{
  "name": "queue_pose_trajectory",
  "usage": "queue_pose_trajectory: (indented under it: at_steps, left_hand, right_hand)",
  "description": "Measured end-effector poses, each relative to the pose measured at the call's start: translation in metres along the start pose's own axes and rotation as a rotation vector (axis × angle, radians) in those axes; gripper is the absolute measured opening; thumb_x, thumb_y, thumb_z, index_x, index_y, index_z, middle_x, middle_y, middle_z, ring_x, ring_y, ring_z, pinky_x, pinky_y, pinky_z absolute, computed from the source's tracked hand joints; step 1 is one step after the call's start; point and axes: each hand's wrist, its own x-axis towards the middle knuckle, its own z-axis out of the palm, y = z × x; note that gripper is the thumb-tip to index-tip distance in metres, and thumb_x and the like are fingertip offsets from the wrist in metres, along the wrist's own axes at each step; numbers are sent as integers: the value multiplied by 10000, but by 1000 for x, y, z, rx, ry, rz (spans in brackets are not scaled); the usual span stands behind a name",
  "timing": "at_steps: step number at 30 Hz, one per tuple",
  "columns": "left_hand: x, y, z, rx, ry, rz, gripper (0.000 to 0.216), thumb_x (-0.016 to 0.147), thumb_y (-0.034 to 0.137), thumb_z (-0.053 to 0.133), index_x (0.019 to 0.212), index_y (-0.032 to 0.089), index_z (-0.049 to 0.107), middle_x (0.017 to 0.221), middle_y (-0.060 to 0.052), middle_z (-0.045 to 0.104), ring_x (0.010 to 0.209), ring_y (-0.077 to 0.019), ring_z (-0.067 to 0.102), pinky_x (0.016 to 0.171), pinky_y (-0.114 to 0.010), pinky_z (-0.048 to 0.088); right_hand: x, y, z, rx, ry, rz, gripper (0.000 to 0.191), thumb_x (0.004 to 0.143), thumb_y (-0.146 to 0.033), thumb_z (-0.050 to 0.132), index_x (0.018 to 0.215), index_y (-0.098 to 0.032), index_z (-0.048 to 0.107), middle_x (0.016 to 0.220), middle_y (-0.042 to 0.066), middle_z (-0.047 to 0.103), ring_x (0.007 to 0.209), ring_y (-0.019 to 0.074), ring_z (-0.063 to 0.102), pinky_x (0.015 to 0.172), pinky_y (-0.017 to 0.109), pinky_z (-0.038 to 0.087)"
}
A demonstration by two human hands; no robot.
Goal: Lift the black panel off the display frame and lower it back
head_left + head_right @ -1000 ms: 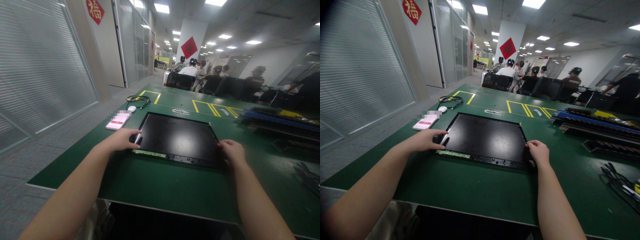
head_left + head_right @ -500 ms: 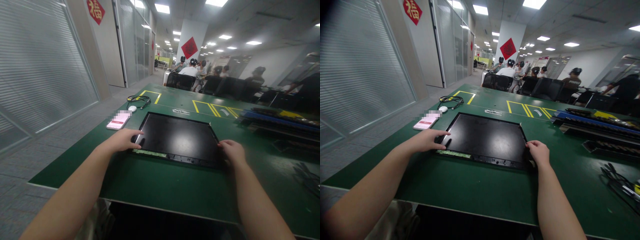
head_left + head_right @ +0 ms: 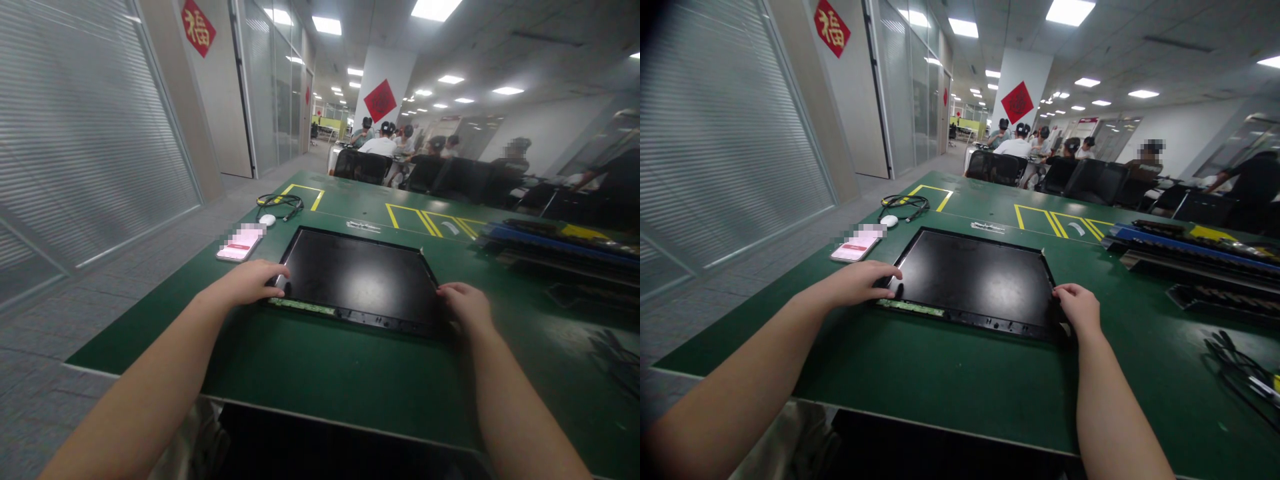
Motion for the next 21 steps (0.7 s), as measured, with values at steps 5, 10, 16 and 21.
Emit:
queue_pose_trajectory:
  at_steps: [5, 10, 16, 21]
  left_hand:
    - [0, 0, 0, -16, 16, -88, 586, 783, 471, 707, 1332, 280, 634, 1302, -104, 711, 1165, -322, 658, 942, -377, 495]
    - [-1, 1, -1, -45, 19, -112, 662, 780, 493, 710, 1386, 249, 608, 1374, -116, 677, 1210, -331, 640, 981, -389, 487]
    - [-1, 1, 0, -68, 24, -139, 727, 757, 520, 728, 1410, 227, 602, 1398, -127, 662, 1238, -350, 629, 1004, -402, 490]
    - [0, -1, 1, -72, 40, -150, 739, 749, 530, 737, 1417, 248, 597, 1398, -113, 666, 1220, -346, 643, 1001, -400, 497]
  right_hand:
    - [-3, -4, 1, -28, 17, -24, 295, 646, -380, 639, 848, -212, 774, 724, 55, 723, 699, 237, 657, 641, 343, 508]
    - [-7, -8, 1, -31, 47, -32, 282, 655, -354, 616, 844, -211, 769, 734, 57, 726, 723, 236, 658, 681, 349, 515]
    - [-4, -4, 0, -2, 118, -28, 360, 668, -355, 638, 967, -203, 768, 876, 80, 758, 786, 242, 677, 732, 358, 526]
    - [2, -1, 2, -101, 45, -3, 323, 642, -320, 658, 920, -202, 773, 915, 98, 763, 849, 268, 690, 765, 376, 530]
